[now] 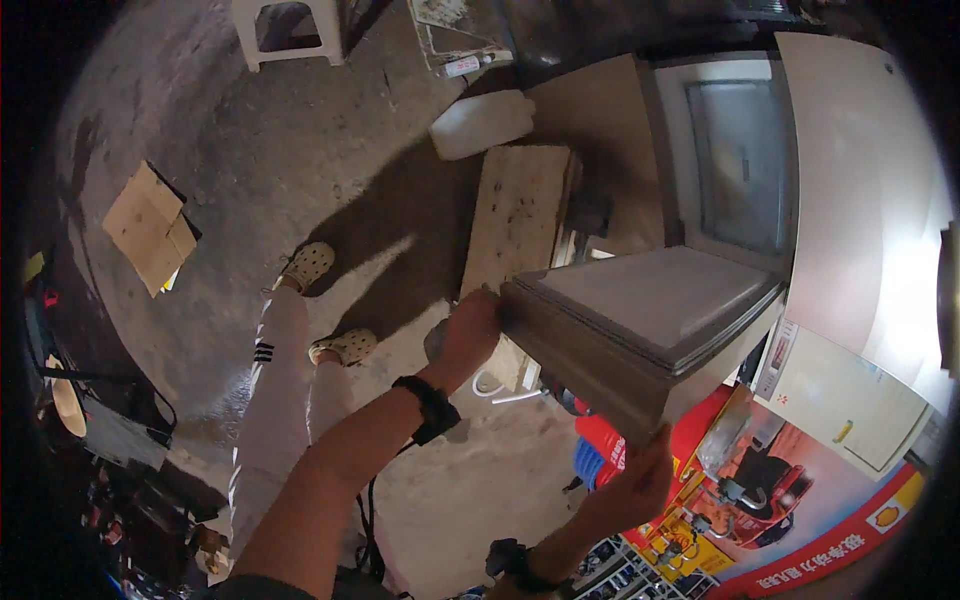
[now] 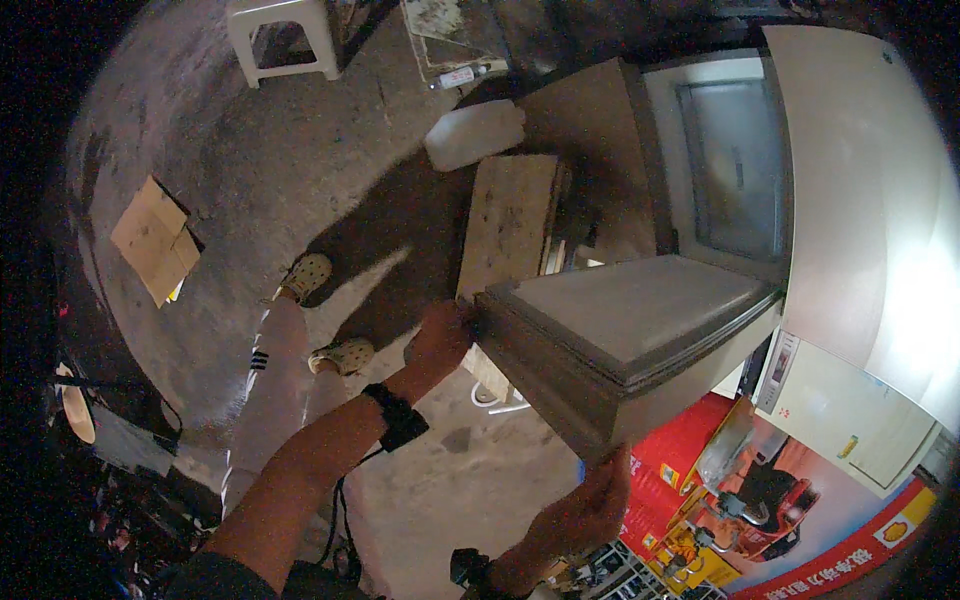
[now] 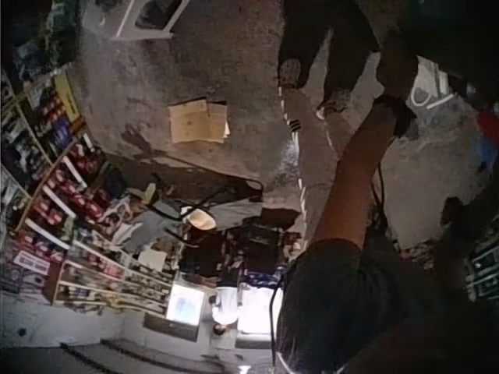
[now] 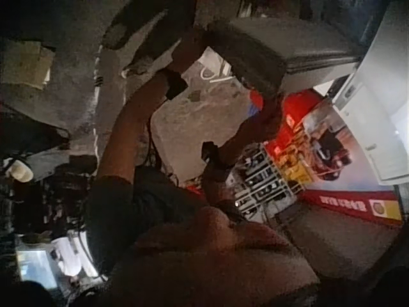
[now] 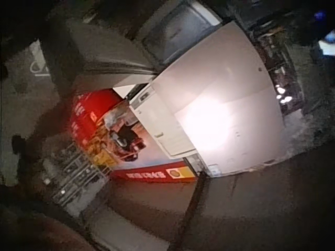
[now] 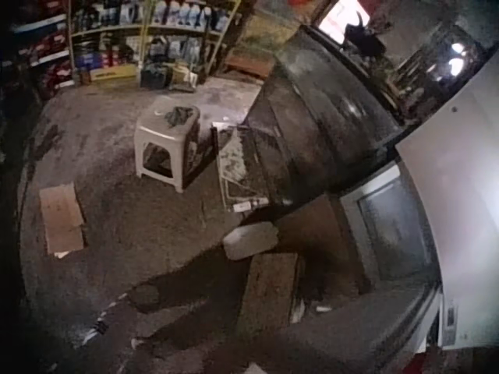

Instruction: The person scrubs the edges and corners of a refrigerator door with a small abrasive pad, then wipes the door frame and seal with a cloth. The person opens the refrigerator to access the interior seal and continues wiping the door edges and handle area.

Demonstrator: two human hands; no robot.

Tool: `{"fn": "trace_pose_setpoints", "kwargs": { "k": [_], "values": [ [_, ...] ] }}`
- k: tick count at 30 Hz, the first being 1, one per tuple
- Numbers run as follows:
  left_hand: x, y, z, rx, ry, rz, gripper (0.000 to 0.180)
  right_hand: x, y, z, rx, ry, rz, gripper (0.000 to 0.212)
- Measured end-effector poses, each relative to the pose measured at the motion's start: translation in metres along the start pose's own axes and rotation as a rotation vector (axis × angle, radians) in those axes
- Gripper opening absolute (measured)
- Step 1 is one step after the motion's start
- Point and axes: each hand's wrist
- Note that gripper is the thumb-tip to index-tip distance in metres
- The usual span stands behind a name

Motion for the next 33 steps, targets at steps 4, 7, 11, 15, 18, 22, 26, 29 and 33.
{"fn": "trace_pose_setpoints", "kwargs": {
  "k": [4,7,11,15,18,22,26,29,33],
  "values": [
    [-0.004,-0.005,0.007,-0.099,-0.022,0.002,0.017,-0.004,0.0,-0.001,-0.029,-0.001,0.004,0.034],
    [0.011,-0.028,0.014,-0.023,0.096,0.091,0.019,-0.004,-0.002,-0.003,0.01,-0.002,0.051,0.033],
    [0.016,-0.067,0.013,0.117,-0.052,-0.093,0.017,0.001,-0.005,-0.005,0.013,-0.035,0.075,0.033],
    [0.022,-0.074,0.006,-0.508,0.182,-0.292,0.018,0.003,-0.009,-0.001,-0.001,-0.034,0.064,0.032],
    [0.032,-0.057,0.005,-0.758,0.043,-0.237,0.027,0.005,-0.009,0.002,-0.01,-0.02,0.06,0.031],
    [0.038,-0.033,0.005,-0.497,0.013,-0.084,0.043,0.008,-0.008,0.004,0.049,-0.015,0.06,0.031],
    [0.044,-0.024,-0.005,-0.452,0.007,0.1,0.048,0.009,-0.009,0.004,0.129,-0.014,0.09,0.031],
    [0.049,-0.024,-0.014,-0.333,-0.095,0.121,0.049,0.008,-0.011,0.003,0.143,-0.025,0.139,0.031],
    [0.058,-0.03,-0.015,-0.3,-0.132,0.116,0.038,0.009,-0.009,0.003,0.104,-0.01,0.104,0.03]
  ]
}}
Point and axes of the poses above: each hand's wrist, its own x-axis towards the middle knuckle, its own z-axis out of the palm, y = z × x, and after that the axes turned 4 degrees about -x, right-handed
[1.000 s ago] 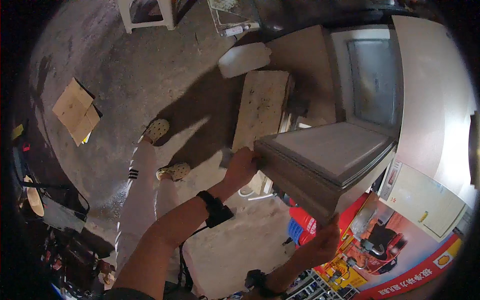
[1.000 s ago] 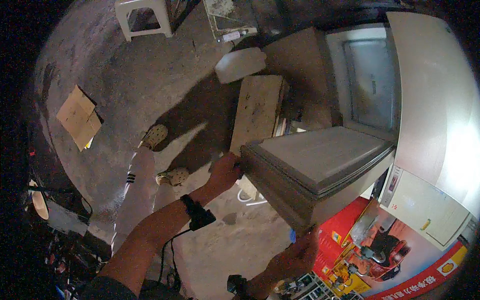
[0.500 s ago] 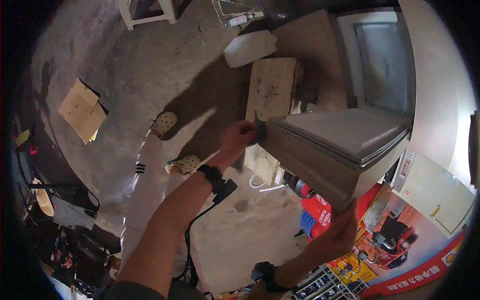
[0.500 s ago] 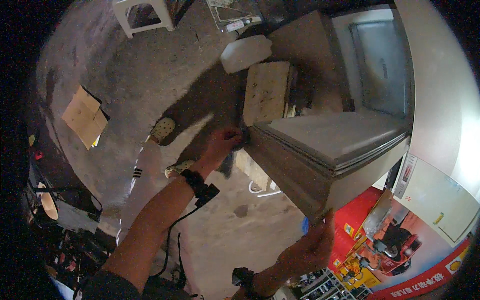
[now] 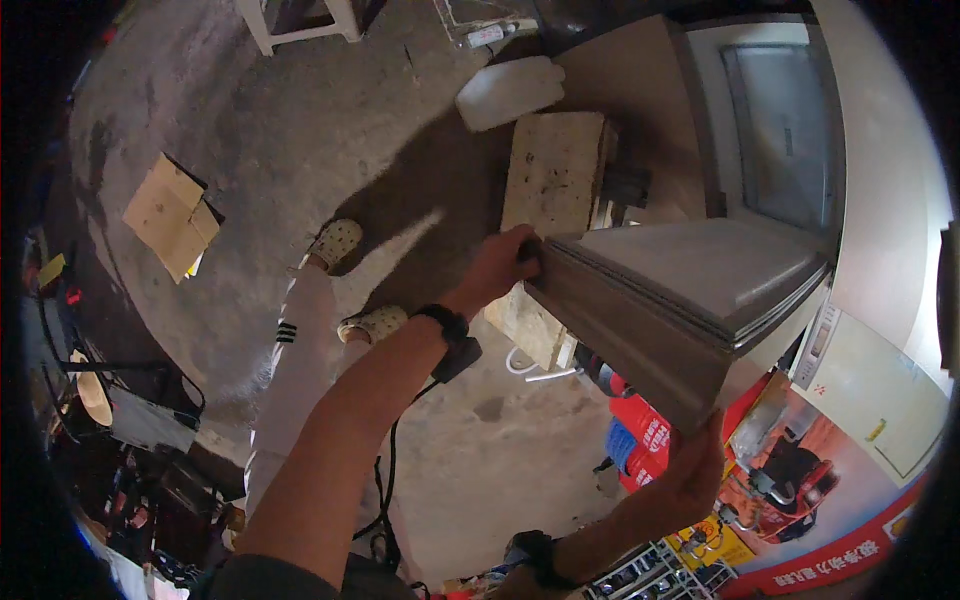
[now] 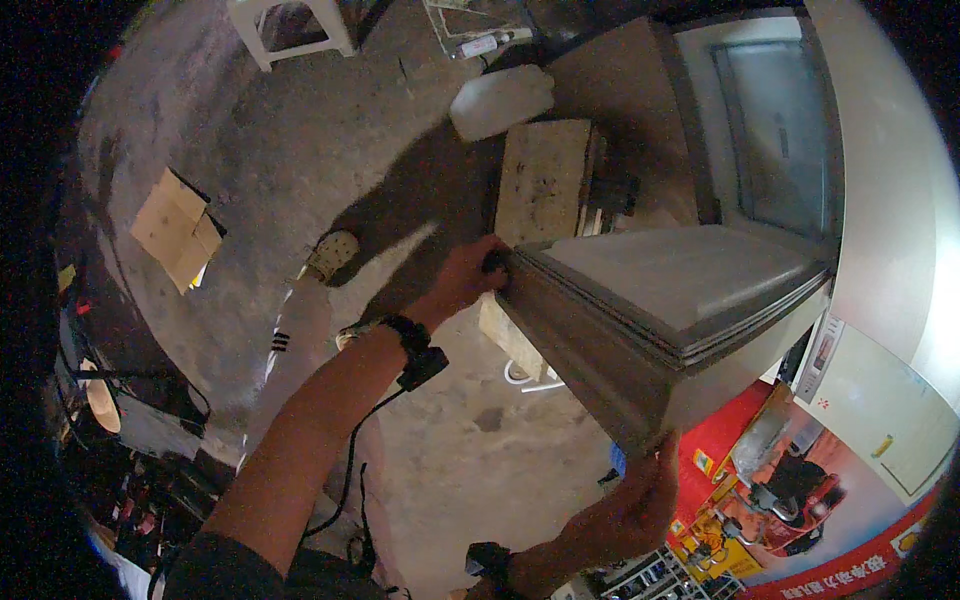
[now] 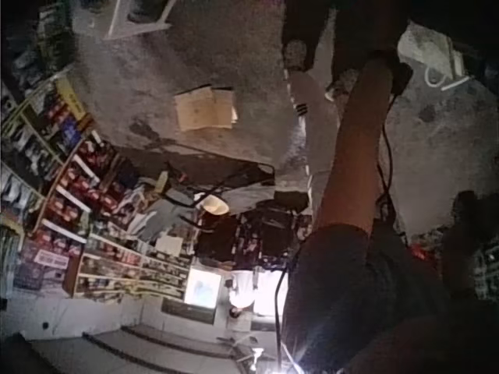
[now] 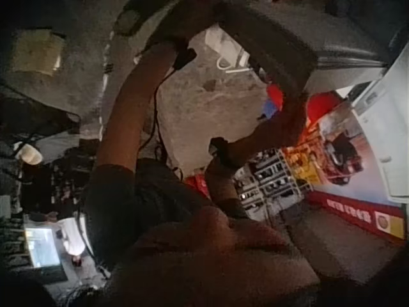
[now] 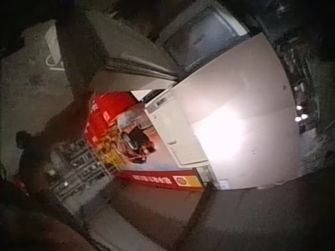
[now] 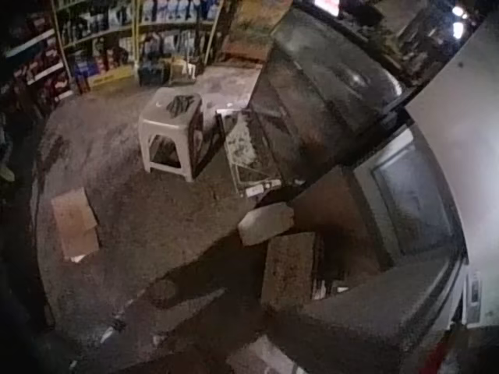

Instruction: The person scrubs the edges and corners of a refrigerator door with a small abrasive pad, then wipes the door frame and seal with a cloth. The person opens the refrigerator to access the interior seal and continues wiping the door edges and handle area.

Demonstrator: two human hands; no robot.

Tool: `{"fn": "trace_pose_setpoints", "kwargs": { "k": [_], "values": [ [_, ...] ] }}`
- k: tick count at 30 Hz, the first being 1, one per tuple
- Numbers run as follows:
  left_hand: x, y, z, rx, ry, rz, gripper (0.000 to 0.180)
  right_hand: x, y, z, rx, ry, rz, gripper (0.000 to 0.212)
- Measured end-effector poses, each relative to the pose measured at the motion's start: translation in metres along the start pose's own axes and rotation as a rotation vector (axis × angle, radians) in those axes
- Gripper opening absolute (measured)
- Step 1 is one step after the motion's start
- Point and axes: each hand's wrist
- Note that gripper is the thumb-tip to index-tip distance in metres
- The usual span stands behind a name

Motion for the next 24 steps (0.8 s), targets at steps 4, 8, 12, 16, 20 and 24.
{"fn": "trace_pose_setpoints", "kwargs": {
  "k": [4,8,12,16,20,24],
  "values": [
    [0.014,-0.022,0.0,0.028,0.023,0.018,0.025,0.0,0.0,0.0,0.014,0.014,0.013,0.029],
    [0.019,-0.04,-0.002,-0.359,0.215,-0.235,0.021,0.001,-0.002,-0.002,0.014,-0.009,-0.008,0.029],
    [0.002,-0.036,-0.006,-0.703,0.218,-0.344,0.019,0.004,-0.004,-0.003,-0.047,-0.023,0.024,0.029],
    [-0.012,-0.019,0.006,-0.661,0.256,-0.189,0.017,0.001,-0.003,-0.002,0.051,-0.008,0.078,0.03],
    [-0.011,-0.012,0.022,-0.396,0.252,-0.299,0.022,0.0,0.001,-0.002,0.074,-0.017,0.022,0.03],
    [-0.02,-0.012,0.029,-0.29,0.296,-0.29,0.018,0.002,0.005,-0.005,0.045,-0.021,0.067,0.03]
  ]
}}
Point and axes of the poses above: each hand's wrist, its own x-axis towards the middle knuckle, its own z-axis out of the palm, y = z × x, and after that the axes turned 4 degrees about -x, right-handed
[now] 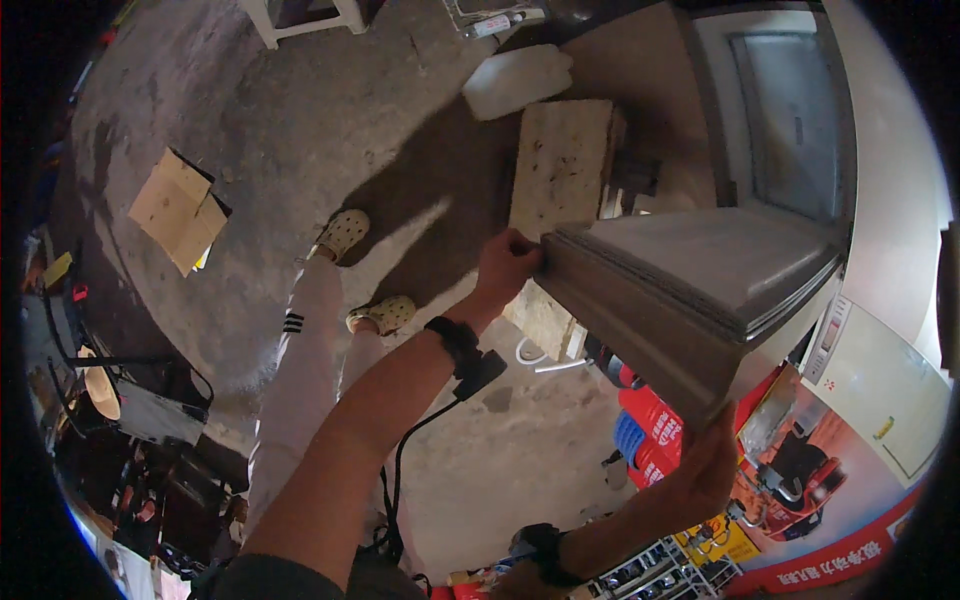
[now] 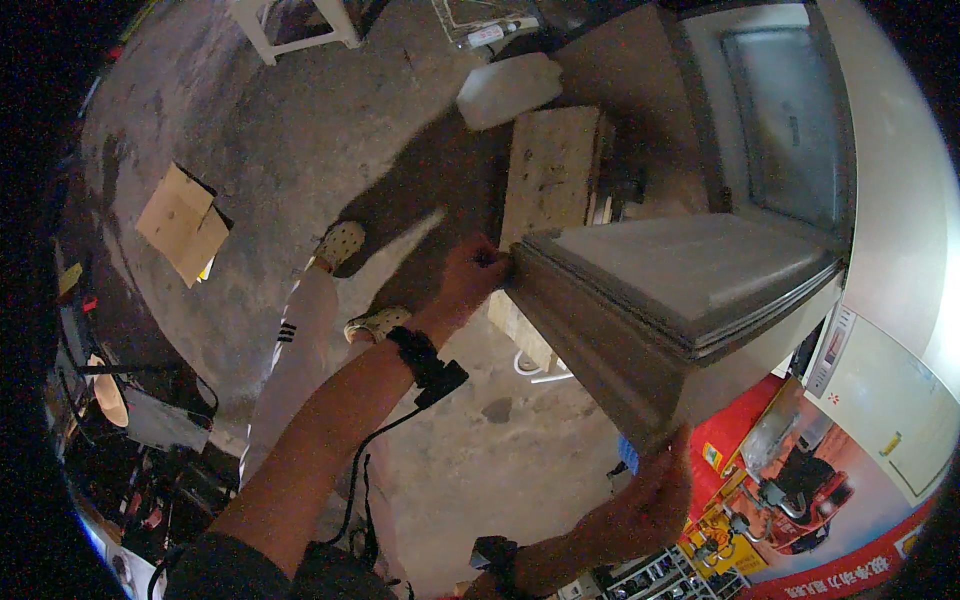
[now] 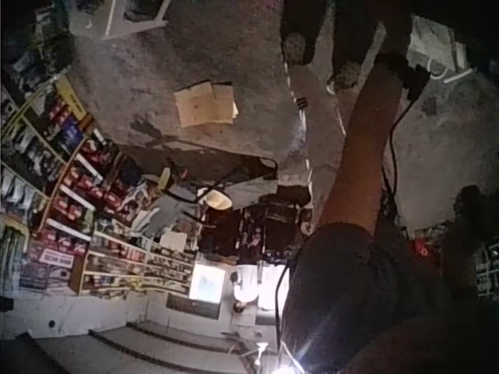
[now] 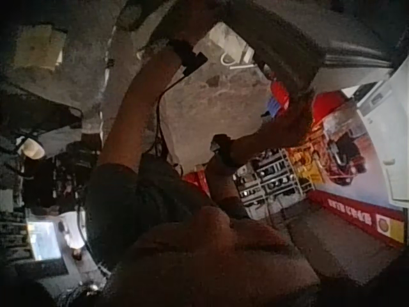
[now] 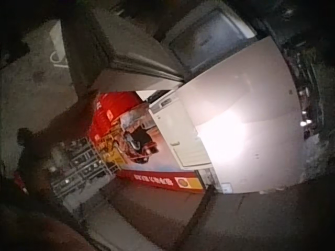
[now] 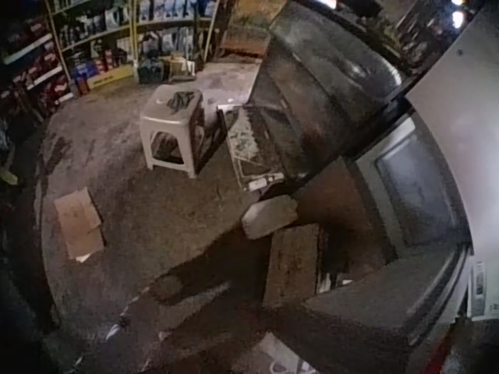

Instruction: The person scrubs the edges and corners of a refrigerator door with a small abrasive pad, then wipes the door frame and seal with a cloth. The person opens the refrigerator to access the interior seal and continues wiping the door edges and handle area.

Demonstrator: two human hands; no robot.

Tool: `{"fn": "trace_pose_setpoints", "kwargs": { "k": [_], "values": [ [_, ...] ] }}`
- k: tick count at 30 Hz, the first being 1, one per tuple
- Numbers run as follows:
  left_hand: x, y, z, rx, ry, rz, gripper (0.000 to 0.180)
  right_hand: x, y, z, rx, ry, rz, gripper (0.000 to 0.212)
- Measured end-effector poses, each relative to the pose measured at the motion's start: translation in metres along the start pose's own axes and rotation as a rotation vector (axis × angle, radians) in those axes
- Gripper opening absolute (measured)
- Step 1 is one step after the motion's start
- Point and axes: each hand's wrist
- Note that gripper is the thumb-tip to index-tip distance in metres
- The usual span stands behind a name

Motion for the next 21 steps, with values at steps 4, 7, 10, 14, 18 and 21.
{"fn": "trace_pose_setpoints", "kwargs": {
  "k": [4,7,10,14,18,21],
  "values": [
    [-0.002,0.0,-0.003,0.129,-0.008,0.101,0.022,-0.003,0.003,-0.007,-0.051,-0.014,0.031,0.03],
    [0.007,0.0,-0.002,-0.056,0.026,0.072,0.027,-0.003,0.006,-0.013,-0.046,-0.047,-0.008,0.031],
    [0.009,-0.001,0.0,-0.106,0.034,0.04,0.027,-0.004,0.008,-0.015,-0.062,-0.097,-0.106,0.036],
    [-0.007,-0.002,-0.002,0.228,-0.024,0.018,0.025,-0.007,0.006,-0.014,0.025,-0.156,-0.125,0.047],
    [-0.002,0.003,-0.007,0.267,-0.112,0.072,0.025,-0.008,0.0,-0.014,0.041,-0.116,0.006,0.049],
    [0.02,0.008,-0.015,0.316,-0.318,-0.06,0.027,-0.01,-0.002,-0.011,0.019,-0.09,0.012,0.048]
  ]
}}
Point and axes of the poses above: each hand's wrist, its own x-axis towards the middle knuckle, its own z-axis out of the palm, y = z × x, and after that the axes turned 4 degrees about -x, right-handed
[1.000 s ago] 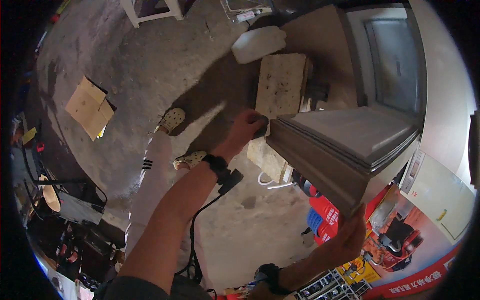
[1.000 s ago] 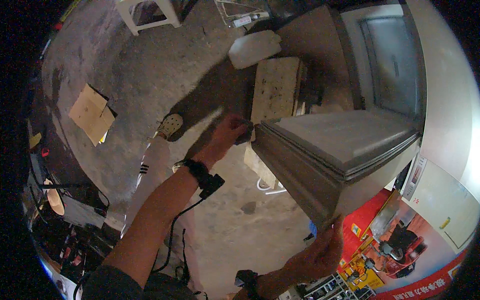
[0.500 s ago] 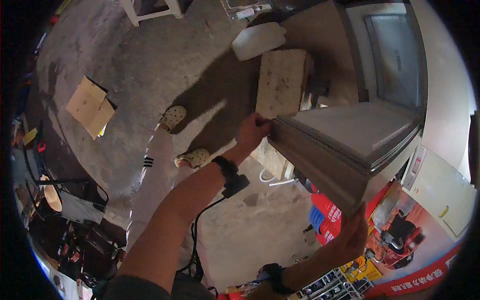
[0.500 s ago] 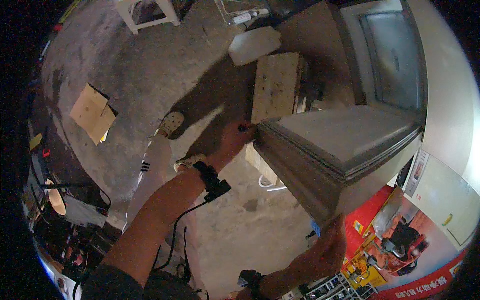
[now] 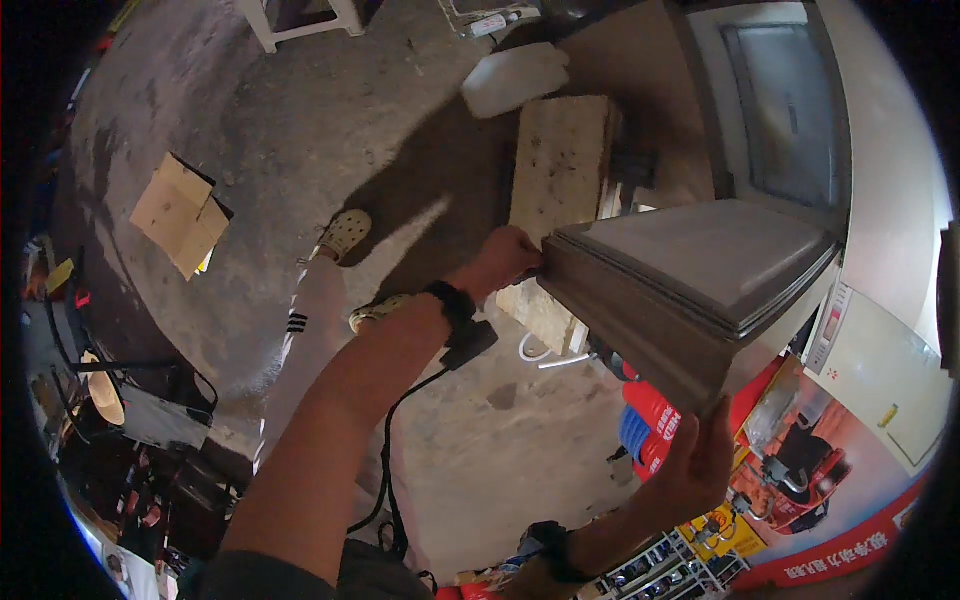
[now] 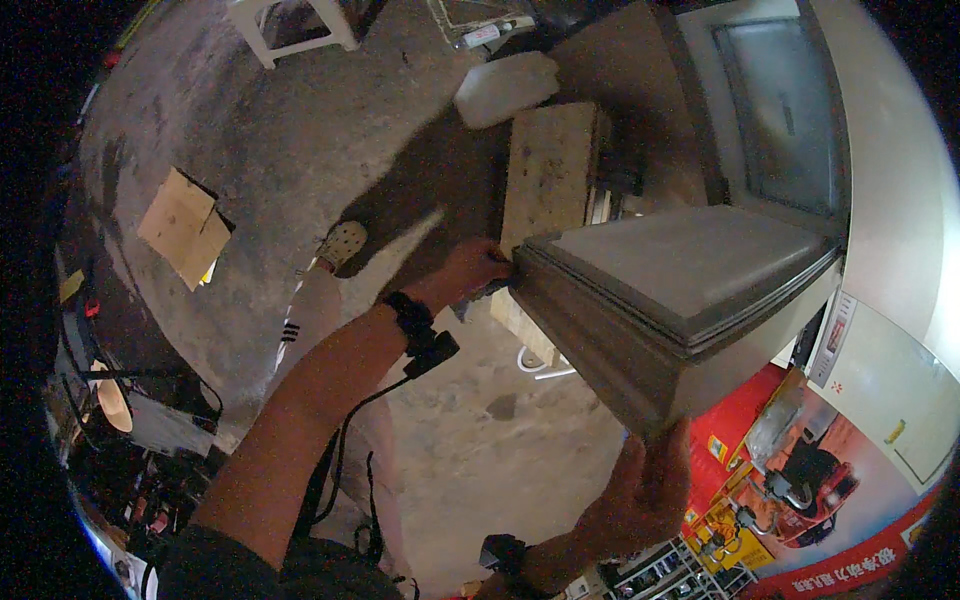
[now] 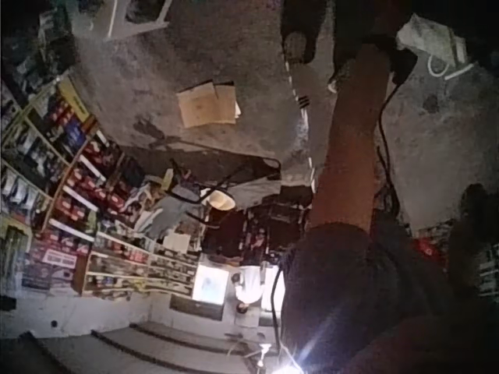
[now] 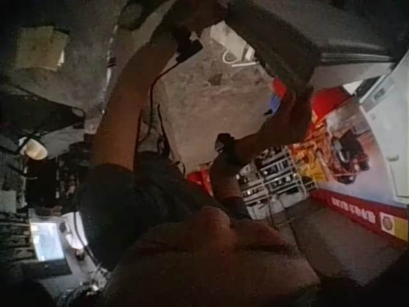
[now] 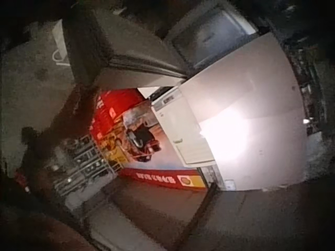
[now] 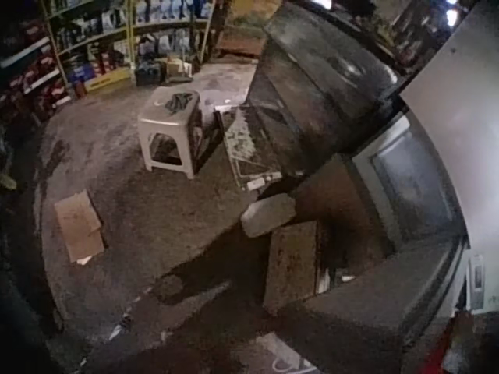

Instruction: The person scrubs the edges and corners of a refrigerator door with a small abrasive pad, then wipes the door frame and seal with a cloth. The person opens the refrigerator to access the interior seal and continues wiping the door edges and handle area.

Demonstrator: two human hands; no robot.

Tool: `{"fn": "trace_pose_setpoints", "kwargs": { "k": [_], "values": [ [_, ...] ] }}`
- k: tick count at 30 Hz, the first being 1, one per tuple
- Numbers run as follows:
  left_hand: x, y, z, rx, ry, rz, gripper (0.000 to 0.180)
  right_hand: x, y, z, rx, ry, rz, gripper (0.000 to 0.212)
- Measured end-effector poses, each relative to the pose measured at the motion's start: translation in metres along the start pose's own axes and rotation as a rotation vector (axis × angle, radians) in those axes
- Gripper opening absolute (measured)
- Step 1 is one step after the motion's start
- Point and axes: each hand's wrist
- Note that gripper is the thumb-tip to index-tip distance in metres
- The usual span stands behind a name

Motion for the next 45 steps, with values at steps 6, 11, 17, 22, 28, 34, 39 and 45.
{"fn": "trace_pose_setpoints", "kwargs": {
  "k": [6,11,17,22,28,34,39,45],
  "values": [
    [0.026,0.017,-0.011,0.322,-0.32,-0.11,0.033,-0.003,0.004,0.0,-0.034,0.044,0.018,0.043],
    [0.026,0.034,0.0,0.581,-0.384,-0.17,0.022,-0.005,0.01,-0.008,-0.056,0.047,0.037,0.042],
    [-0.015,-0.028,-0.009,0.613,-0.548,0.012,0.022,-0.002,0.009,-0.004,-0.093,0.013,-0.046,0.044],
    [-0.029,-0.056,-0.002,-0.24,-0.007,-0.105,0.018,-0.002,0.004,0.006,-0.118,0.049,-0.019,0.045],
    [-0.02,-0.036,0.01,-0.594,-0.037,0.059,0.027,-0.001,0.0,0.008,-0.045,0.046,-0.019,0.045],
    [-0.005,-0.013,0.002,-0.096,-0.089,0.067,0.034,-0.004,-0.003,0.009,-0.061,0.067,-0.001,0.045],
    [0.013,0.005,-0.011,0.379,-0.295,0.172,0.041,-0.007,-0.006,0.008,0.012,0.076,0.073,0.045],
    [0.016,0.015,-0.005,0.478,-0.327,0.193,0.039,-0.007,0.001,0.002,-0.066,0.056,-0.011,0.043]
  ]
}}
Point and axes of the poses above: each hand's wrist, its own x-axis towards the middle knuckle, its own z-axis out of the palm, y = z × x, and after that the axes turned 4 degrees about -x, right-handed
